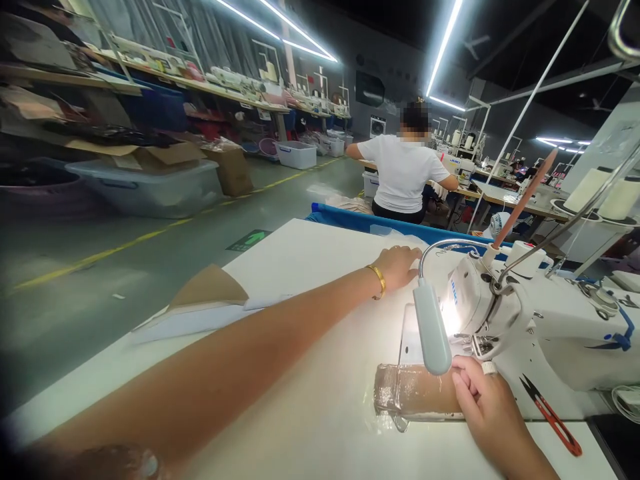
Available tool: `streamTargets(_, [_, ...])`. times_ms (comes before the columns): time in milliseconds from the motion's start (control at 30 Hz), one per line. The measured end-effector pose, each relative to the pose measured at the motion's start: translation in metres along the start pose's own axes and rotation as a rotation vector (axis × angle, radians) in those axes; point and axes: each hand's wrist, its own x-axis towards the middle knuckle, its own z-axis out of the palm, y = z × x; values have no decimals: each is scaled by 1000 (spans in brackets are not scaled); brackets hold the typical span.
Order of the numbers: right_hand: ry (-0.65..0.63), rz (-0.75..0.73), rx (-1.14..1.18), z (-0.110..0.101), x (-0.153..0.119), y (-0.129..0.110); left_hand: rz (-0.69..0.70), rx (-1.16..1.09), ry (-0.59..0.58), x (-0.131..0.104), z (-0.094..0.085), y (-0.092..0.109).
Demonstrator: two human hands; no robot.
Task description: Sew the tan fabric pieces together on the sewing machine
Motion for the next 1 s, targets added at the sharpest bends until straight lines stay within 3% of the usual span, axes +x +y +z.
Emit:
streamTargets(167, [-10, -36, 7, -2, 0, -4, 52, 30, 27, -63, -17, -3])
streamTargets(300, [10, -44, 1, -2, 0, -7, 157, 37, -77, -127, 3, -1])
streamTargets(400, [-25, -28, -14, -3, -1, -5, 192, 131, -138, -158, 21, 2])
streamTargets(600, [-41, -42, -4, -3, -2, -5, 280, 113, -10, -181, 40, 20])
streamTargets(800, [-103, -125, 131, -12, -6, -29, 717, -347, -32, -207, 52, 58])
streamTargets(900, [-190, -100, 148, -15, -6, -38, 599, -433, 24, -200, 38, 50])
streamTargets(933, [-214, -80, 137, -15, -6, -41, 482, -439, 68, -193, 32, 43])
streamTargets(1000, [-231, -37, 94, -13, -3, -45, 263, -356, 49, -179, 24, 31])
